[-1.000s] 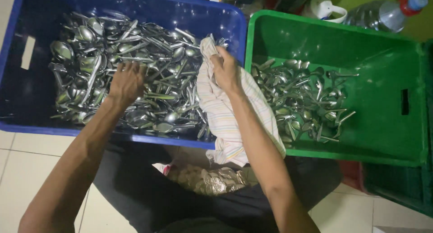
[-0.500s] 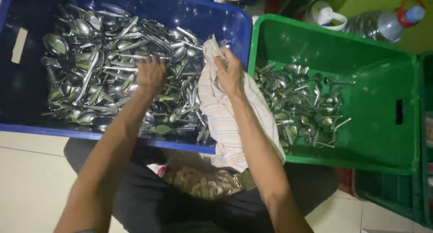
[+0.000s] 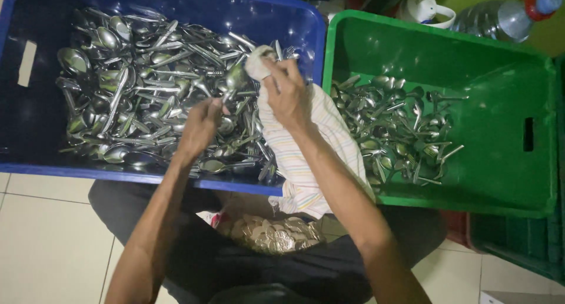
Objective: Wiping metal spoons individually with a cloth and transferring them from a blue bin to a green bin.
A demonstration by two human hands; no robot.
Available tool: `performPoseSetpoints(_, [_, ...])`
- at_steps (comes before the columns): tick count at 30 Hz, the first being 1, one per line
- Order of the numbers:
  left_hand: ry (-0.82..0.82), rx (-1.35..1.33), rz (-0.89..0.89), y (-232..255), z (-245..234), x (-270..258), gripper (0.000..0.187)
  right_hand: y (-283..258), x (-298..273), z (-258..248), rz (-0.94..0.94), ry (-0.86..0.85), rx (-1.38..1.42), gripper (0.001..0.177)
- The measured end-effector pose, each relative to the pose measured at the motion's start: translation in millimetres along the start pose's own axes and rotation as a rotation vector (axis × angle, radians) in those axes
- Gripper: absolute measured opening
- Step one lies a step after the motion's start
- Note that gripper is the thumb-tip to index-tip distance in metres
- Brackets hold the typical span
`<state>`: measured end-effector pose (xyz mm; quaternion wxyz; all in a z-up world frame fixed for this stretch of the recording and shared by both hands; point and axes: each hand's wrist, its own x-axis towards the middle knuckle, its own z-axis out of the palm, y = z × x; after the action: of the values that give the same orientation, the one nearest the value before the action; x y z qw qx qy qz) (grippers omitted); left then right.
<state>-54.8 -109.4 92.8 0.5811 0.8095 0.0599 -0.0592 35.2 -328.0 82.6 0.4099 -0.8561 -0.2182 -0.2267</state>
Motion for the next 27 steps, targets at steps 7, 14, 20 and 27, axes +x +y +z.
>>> performPoseSetpoints(7, [0.026, 0.091, 0.132, 4, 13, -27, 0.038, -16, -5, 26, -0.464, 0.021, -0.207, 0.025])
performPoseSetpoints(14, [0.091, 0.101, 0.149, -6, 15, -28, 0.034, -34, -20, 40, -0.416, -0.042, -0.115, 0.027])
performPoseSetpoints(20, [0.071, 0.099, 0.151, 2, 19, -25, 0.033, -40, -11, 27, -0.146, -0.031, -0.006, 0.024])
performPoseSetpoints(27, [0.084, 0.041, 0.032, 19, 18, -38, 0.038, -14, -4, 19, 0.24, 0.068, 0.153, 0.015])
